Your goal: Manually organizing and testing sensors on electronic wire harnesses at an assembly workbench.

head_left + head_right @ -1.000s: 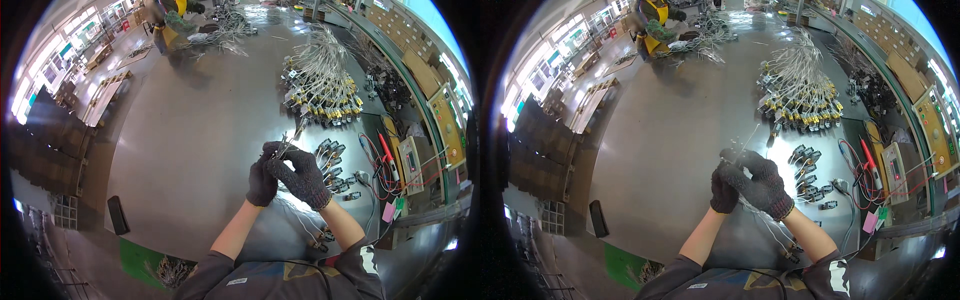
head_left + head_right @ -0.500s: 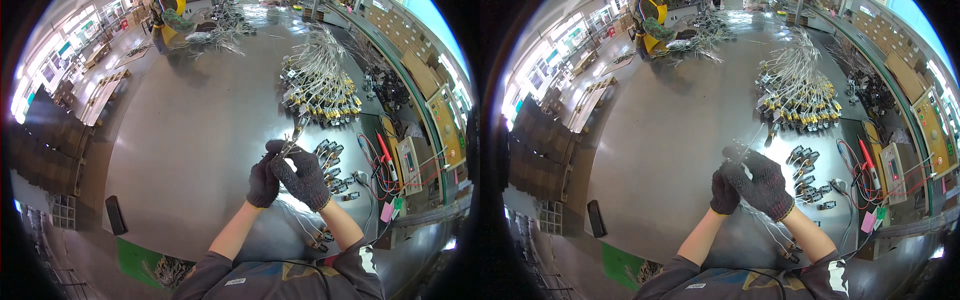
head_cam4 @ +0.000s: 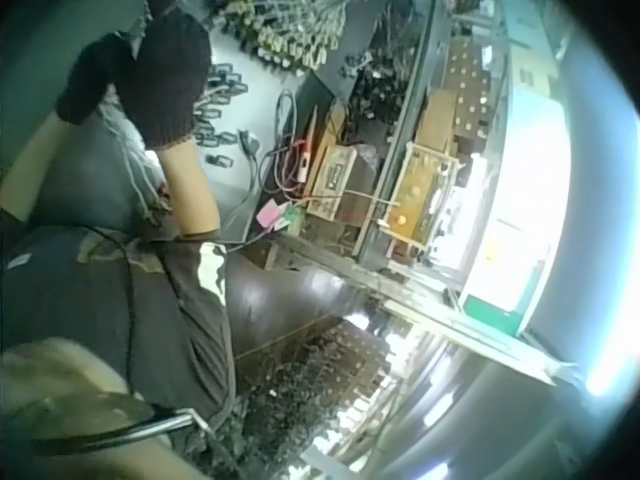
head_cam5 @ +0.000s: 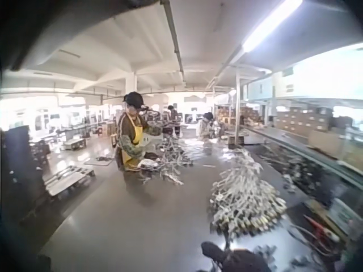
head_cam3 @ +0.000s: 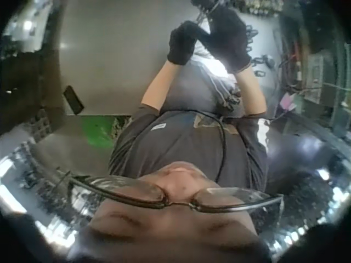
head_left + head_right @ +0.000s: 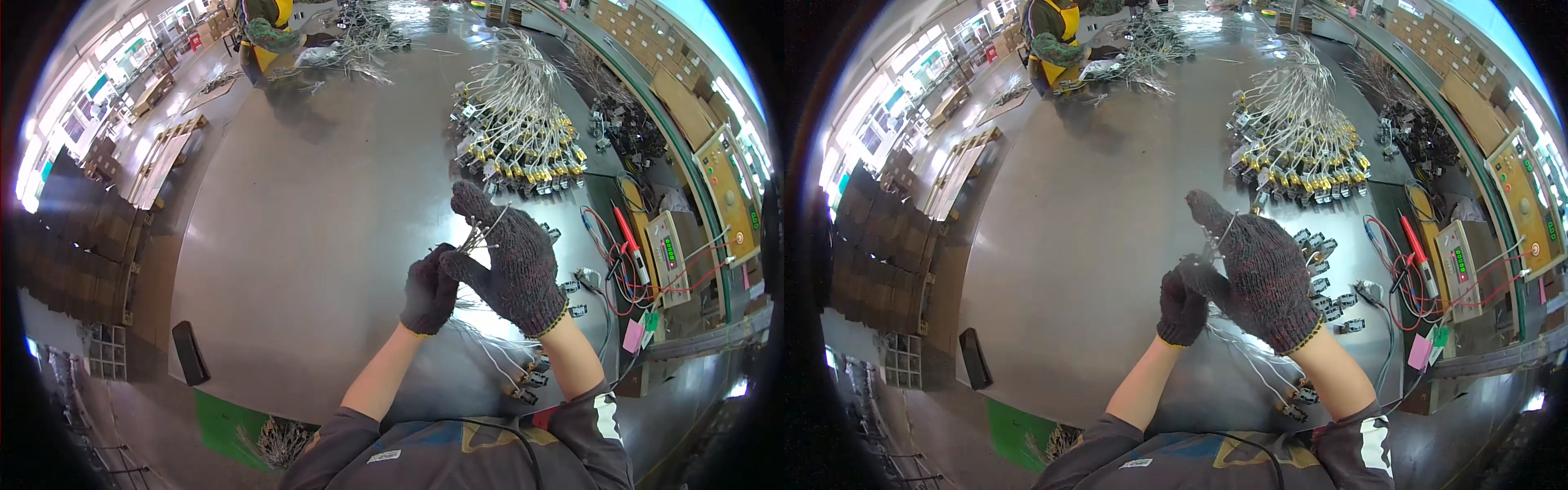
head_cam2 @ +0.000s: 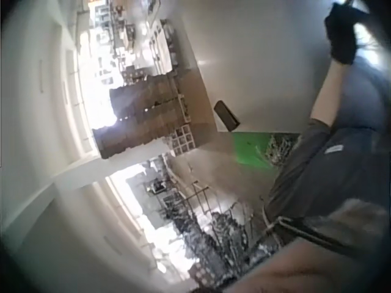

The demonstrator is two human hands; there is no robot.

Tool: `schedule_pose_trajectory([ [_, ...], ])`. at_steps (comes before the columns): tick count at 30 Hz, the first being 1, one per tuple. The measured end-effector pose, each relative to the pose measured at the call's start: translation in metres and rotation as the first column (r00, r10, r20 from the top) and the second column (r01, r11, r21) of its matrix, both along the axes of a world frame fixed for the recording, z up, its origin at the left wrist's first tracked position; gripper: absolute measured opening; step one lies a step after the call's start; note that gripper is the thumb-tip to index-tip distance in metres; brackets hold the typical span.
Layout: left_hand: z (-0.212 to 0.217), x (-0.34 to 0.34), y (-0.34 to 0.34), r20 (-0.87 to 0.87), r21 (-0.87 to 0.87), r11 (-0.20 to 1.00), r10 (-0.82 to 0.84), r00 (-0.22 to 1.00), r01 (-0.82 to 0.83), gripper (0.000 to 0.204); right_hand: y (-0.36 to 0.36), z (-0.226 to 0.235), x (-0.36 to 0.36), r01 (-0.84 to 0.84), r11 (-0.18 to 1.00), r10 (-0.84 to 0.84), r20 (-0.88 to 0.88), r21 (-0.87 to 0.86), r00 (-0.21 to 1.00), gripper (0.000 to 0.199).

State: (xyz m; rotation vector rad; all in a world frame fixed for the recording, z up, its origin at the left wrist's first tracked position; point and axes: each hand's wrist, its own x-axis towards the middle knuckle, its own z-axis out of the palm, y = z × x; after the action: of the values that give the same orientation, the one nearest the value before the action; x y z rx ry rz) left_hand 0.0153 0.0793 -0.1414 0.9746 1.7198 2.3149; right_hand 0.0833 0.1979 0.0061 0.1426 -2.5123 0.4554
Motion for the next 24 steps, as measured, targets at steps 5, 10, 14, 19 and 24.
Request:
schedule_pose_trajectory([
  [5, 0.003, 0.005, 0.002, -0.01, 0.026, 0.999, 0.031, 0.999, -0.031, 0.019, 0.004, -0.001, 0.005, 0.065, 0.995, -0.066, 0.003, 0.072, 0.998, 0.09],
  [10, 0.008, 0.004, 0.002, -0.076, 0.002, 0.999, 0.036, 0.996, -0.036, 0.019, 0.007, 0.0, 0.007, 0.078, 0.992, -0.076, -0.03, 0.101, 0.997, 0.097],
  [14, 0.009, 0.001, -0.004, 0.014, -0.055, 0.998, 0.04, 0.999, -0.039, 0.022, 0.013, -0.003, 0.006, -0.172, 0.914, 0.17, -0.039, -0.367, 0.985, 0.086],
  [19, 0.022, 0.0, -0.005, 0.047, -0.091, 0.996, 0.016, 0.999, -0.011, 0.026, 0.014, 0.016, -0.001, -0.223, 0.875, 0.218, -0.061, -0.43, 0.974, 0.065],
  [24, 0.016, 0.0, -0.001, 0.15, -0.014, 0.999, -0.048, 0.987, 0.051, 0.023, 0.012, 0.027, 0.001, -0.106, 0.99, 0.099, -0.073, -0.096, 0.992, 0.056],
])
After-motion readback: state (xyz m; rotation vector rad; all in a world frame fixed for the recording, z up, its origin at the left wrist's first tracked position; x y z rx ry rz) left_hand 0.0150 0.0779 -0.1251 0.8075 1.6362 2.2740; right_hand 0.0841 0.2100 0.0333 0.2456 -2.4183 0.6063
